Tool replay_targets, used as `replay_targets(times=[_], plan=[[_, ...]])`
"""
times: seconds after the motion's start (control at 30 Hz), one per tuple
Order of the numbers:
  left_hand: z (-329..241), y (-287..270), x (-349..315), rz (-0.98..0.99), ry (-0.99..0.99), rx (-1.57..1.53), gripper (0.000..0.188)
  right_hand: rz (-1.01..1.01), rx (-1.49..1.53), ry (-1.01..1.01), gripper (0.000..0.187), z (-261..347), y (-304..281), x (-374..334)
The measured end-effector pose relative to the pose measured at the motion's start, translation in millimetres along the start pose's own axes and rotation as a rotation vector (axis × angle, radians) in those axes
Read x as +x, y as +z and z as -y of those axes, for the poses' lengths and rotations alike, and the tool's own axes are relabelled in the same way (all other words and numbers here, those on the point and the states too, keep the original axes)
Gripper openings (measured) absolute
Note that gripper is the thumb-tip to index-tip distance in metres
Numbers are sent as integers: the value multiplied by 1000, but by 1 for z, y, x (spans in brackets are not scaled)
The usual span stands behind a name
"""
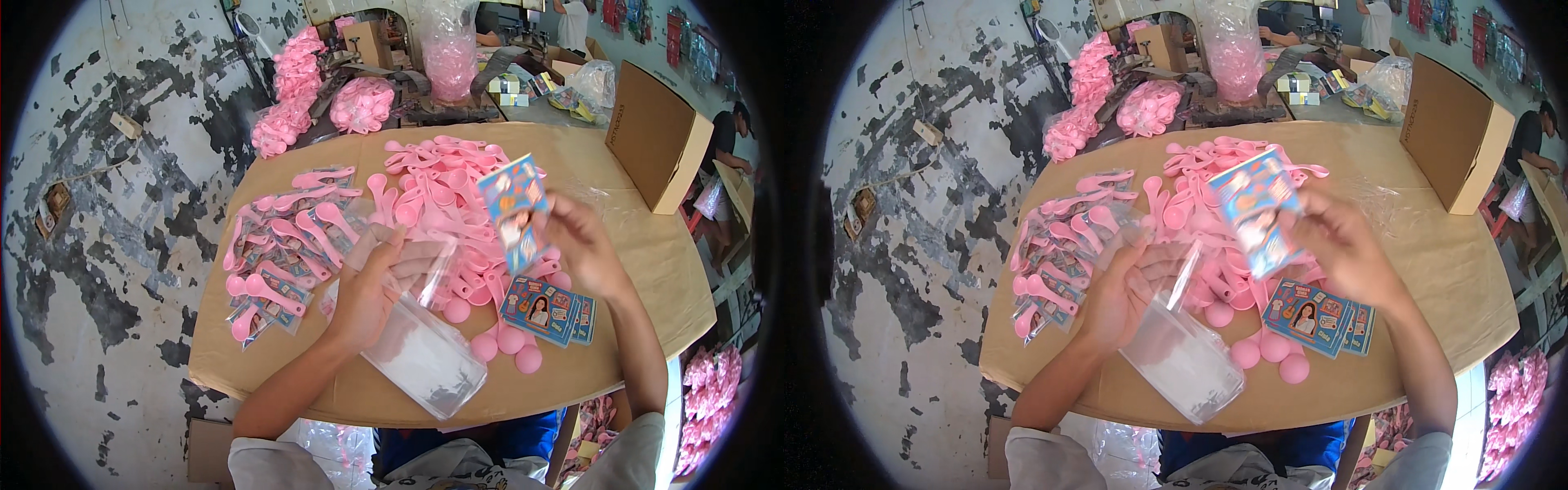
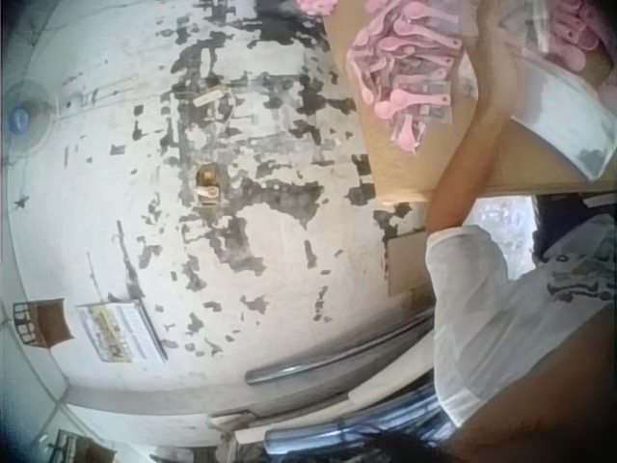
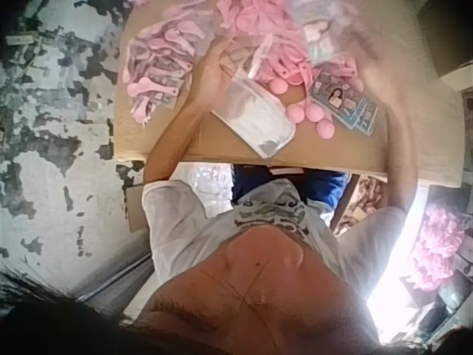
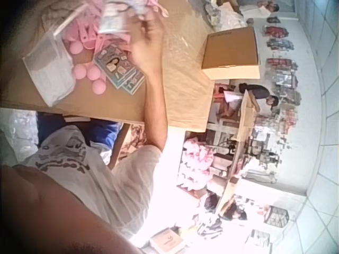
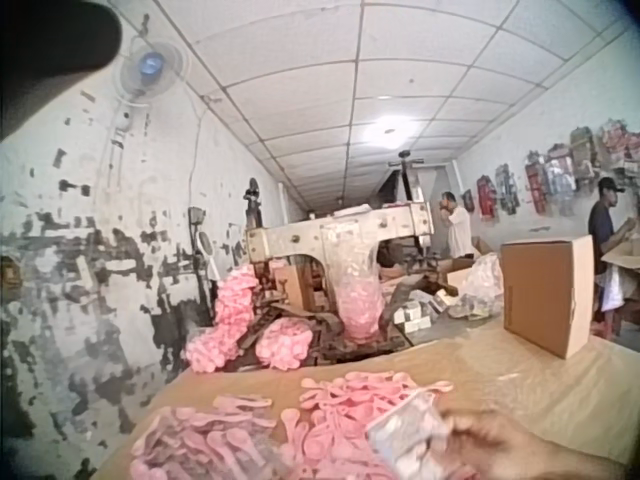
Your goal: The person places a pink plastic spoon and a printed card into a clear plastic sleeve and seals it by peeling an adhesive strip. They repeat this for the items and then place the individual packets into a larger clear plastic bag.
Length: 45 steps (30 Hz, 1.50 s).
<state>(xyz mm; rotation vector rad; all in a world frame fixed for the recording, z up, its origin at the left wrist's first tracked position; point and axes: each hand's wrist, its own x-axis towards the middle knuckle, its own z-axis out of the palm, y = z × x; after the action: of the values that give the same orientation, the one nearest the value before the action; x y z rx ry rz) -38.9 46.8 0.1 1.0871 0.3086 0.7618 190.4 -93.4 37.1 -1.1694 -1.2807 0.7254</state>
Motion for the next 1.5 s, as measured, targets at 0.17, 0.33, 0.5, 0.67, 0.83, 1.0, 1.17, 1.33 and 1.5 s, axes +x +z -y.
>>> replay_targets(times=[0.17, 0.33, 0.5, 0.67, 0.83, 1.0, 1.17, 1.33, 1.5], plan=[[3, 5, -9, 63, 37, -3, 15, 341, -205, -260, 13, -15, 37, -8], [10, 5, -5, 44, -102, -261, 22, 209, -176, -29, 14, -14, 43, -11], [27, 6, -14, 144, -174, -130, 32, 134, -226, -124, 14, -22, 40, -9], [9, 14, -2, -37, 49, 41, 32, -156, -100, 76, 16, -19, 20, -2], [10, -2, 2, -93, 168, -15, 25, -25, -222, 158, 18, -24, 17, 1], [3, 3, 1, -129, 196, -43, 32, 141, -177, 245, 20, -17, 26, -4], [9, 10, -4, -167, 187, 11, 30, 123, -27, 159, 21, -27, 46, -10], [12, 12, -8, -79, 169, 106, 30, 120, -157, 183, 21, -19, 49, -13], [10, 18, -11, -10, 52, 269, 27, 109, -86, 195, 23, -21, 44, -12]])
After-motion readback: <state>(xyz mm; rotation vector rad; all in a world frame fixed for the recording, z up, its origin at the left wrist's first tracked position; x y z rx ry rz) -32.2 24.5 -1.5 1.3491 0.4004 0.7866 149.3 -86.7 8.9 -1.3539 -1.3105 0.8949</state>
